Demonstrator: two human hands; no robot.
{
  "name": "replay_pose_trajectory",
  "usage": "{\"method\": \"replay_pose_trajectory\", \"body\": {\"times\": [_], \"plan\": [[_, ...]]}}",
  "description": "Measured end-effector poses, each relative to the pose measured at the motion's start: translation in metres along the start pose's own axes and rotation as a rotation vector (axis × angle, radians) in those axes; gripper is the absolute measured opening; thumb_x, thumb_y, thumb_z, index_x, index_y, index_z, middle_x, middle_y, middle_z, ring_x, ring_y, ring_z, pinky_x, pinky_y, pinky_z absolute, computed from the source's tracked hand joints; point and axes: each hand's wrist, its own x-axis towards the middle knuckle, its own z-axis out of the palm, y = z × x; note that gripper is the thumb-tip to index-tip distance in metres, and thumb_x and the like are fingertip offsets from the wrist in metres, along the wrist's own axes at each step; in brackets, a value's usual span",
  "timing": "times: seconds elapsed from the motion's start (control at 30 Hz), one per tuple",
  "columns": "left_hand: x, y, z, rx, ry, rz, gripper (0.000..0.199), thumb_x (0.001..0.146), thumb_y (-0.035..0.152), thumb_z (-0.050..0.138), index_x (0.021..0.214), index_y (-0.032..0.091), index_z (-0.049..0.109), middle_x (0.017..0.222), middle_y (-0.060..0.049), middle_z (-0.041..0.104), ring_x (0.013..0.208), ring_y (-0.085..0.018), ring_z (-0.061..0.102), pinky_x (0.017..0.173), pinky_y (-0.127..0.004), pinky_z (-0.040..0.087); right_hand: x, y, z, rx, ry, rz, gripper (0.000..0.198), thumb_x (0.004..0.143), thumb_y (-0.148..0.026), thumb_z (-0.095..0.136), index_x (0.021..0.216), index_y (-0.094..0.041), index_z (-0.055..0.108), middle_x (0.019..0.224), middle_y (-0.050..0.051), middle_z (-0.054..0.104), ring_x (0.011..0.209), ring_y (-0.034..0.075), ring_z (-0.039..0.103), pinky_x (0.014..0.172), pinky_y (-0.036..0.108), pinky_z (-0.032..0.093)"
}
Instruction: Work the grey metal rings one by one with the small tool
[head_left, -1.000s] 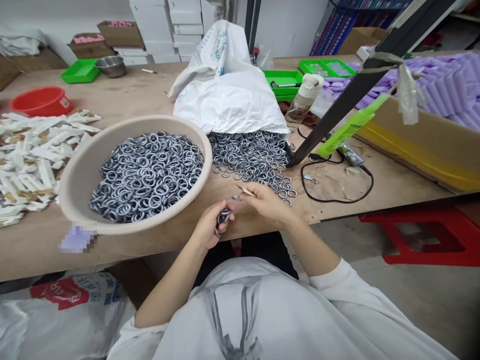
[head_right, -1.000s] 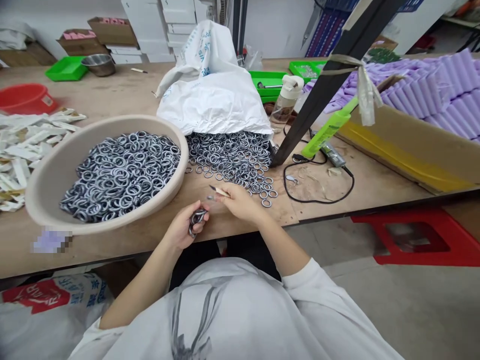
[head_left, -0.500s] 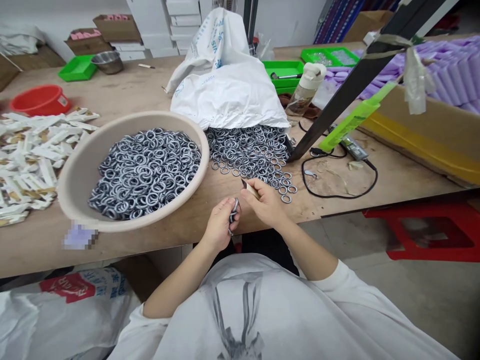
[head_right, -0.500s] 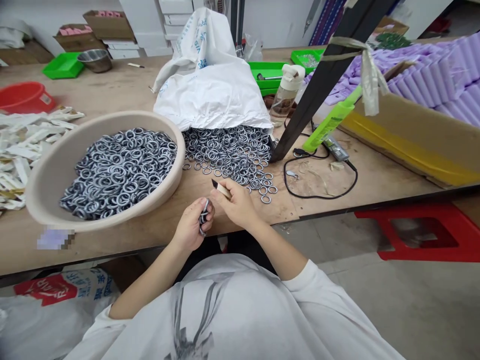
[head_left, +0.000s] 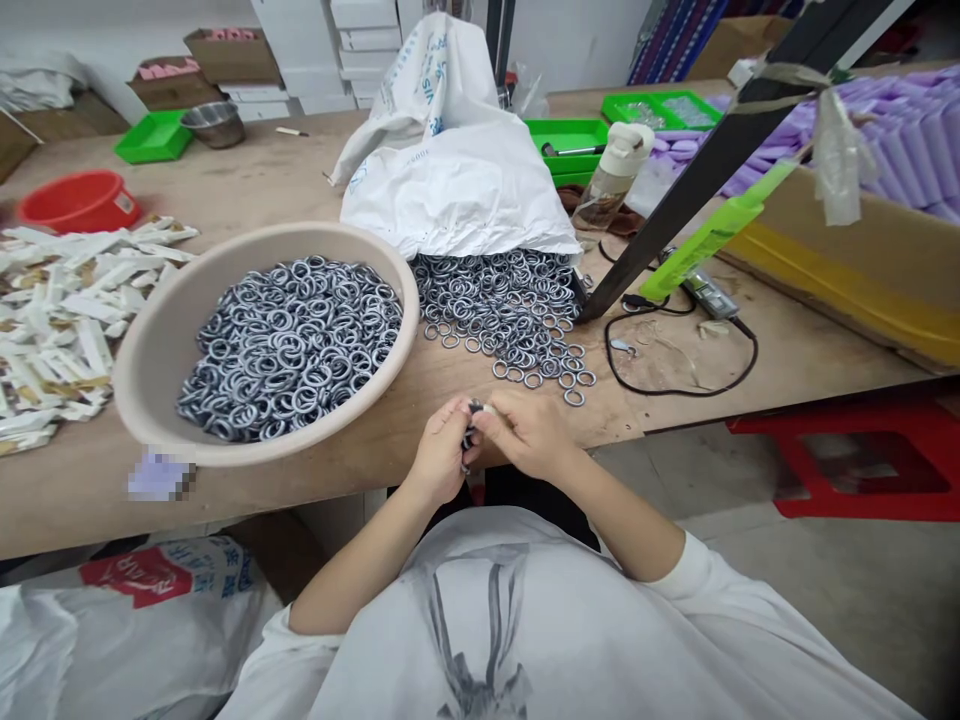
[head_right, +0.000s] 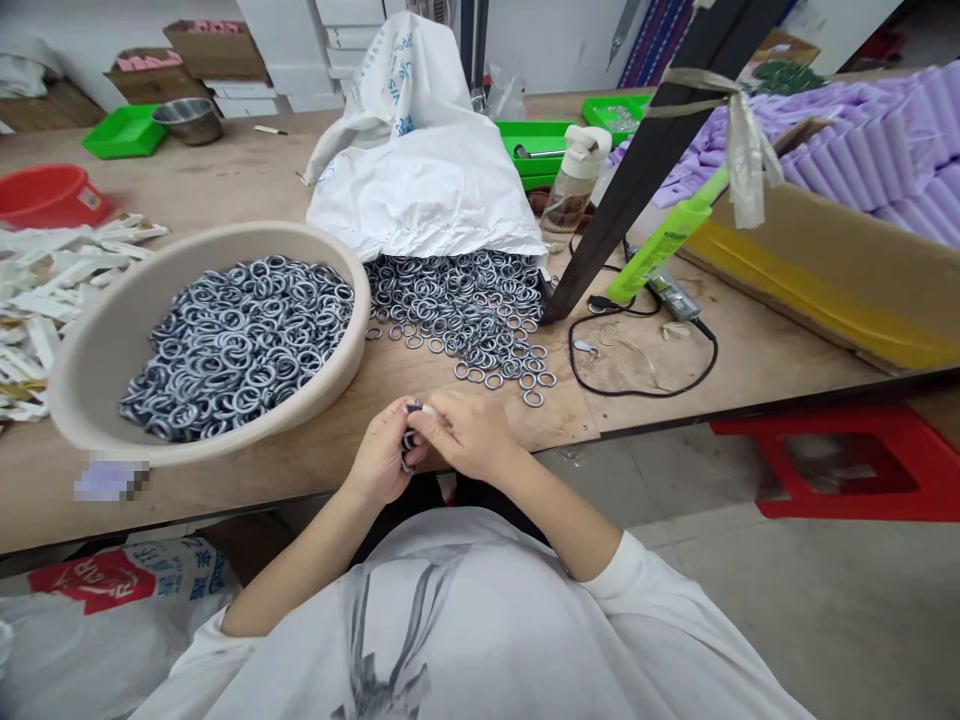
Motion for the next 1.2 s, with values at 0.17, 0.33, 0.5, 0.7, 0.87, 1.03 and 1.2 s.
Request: {"method": "replay_pose_trajectory", "body": {"times": [0.17,0.33,0.5,0.7,0.87,1.03,1.2], "plan": [[-0.004,0.006,-0.005,0.022,-0.087,-0.028,0.043,0.074,0.05,0.076,0.069,0.016,0.05,0.057,0.004,0.047,0.042,-0.002,0.032,0.037,-0.014,0.023,0.016,0.016,-0.002,0.085,0.078,0.2,0.046,0.098,-0.054,0.04,0.066,-0.021,0.043,0.059,-0.004,0.042,0.058,0.012,0.042,0.058,0.027,0.025],[0.004,0.008,-0.012,-0.06,0.041,0.026,0.042,0.071,0.049,0.077,0.074,0.017,0.051,0.056,0.007,0.045,0.038,-0.002,0.033,0.036,-0.014,0.023,0.015,-0.006,-0.002,0.021,-0.005,-0.04,0.043,0.097,-0.051,0.045,0.067,-0.021,0.047,0.063,-0.002,0.048,0.059,0.012,0.043,0.058,0.027,0.026],[0.006,0.007,-0.012,-0.074,0.054,0.032,0.044,0.069,0.051,0.079,0.073,0.016,0.052,0.054,0.008,0.042,0.038,-0.002,0.031,0.034,-0.015,0.024,0.007,-0.017,0.003,-0.057,-0.021,-0.159,0.042,0.098,-0.049,0.045,0.067,-0.02,0.049,0.064,-0.001,0.05,0.061,0.013,0.042,0.06,0.028,0.026],[0.004,0.005,-0.009,-0.084,0.047,0.032,0.044,0.069,0.048,0.08,0.071,0.018,0.048,0.056,0.008,0.042,0.04,-0.002,0.03,0.034,-0.014,0.025,0.008,-0.014,0.001,-0.05,-0.035,-0.133,0.043,0.099,-0.049,0.043,0.067,-0.02,0.049,0.064,0.0,0.051,0.062,0.014,0.043,0.06,0.028,0.026],[0.002,0.003,-0.011,-0.084,0.006,-0.007,0.046,0.067,0.049,0.081,0.073,0.019,0.047,0.056,0.007,0.045,0.043,-0.004,0.033,0.035,-0.012,0.026,0.007,-0.015,-0.003,-0.007,-0.054,-0.083,0.045,0.099,-0.049,0.041,0.066,-0.021,0.049,0.061,0.0,0.05,0.059,0.013,0.044,0.059,0.028,0.026],[0.001,0.007,-0.008,-0.069,0.01,0.016,0.046,0.069,0.05,0.08,0.07,0.018,0.048,0.055,0.008,0.041,0.04,-0.002,0.031,0.035,-0.013,0.026,0.004,-0.016,-0.002,0.001,-0.04,-0.125,0.045,0.099,-0.05,0.043,0.064,-0.021,0.044,0.06,-0.001,0.048,0.059,0.013,0.041,0.058,0.028,0.025],[0.003,0.006,-0.008,-0.063,0.007,0.023,0.044,0.071,0.05,0.079,0.07,0.017,0.049,0.054,0.008,0.04,0.039,-0.002,0.03,0.034,-0.014,0.025,0.002,-0.017,-0.002,-0.009,-0.023,-0.149,0.044,0.098,-0.048,0.044,0.064,-0.021,0.043,0.06,-0.002,0.047,0.058,0.013,0.04,0.058,0.028,0.023]]}}
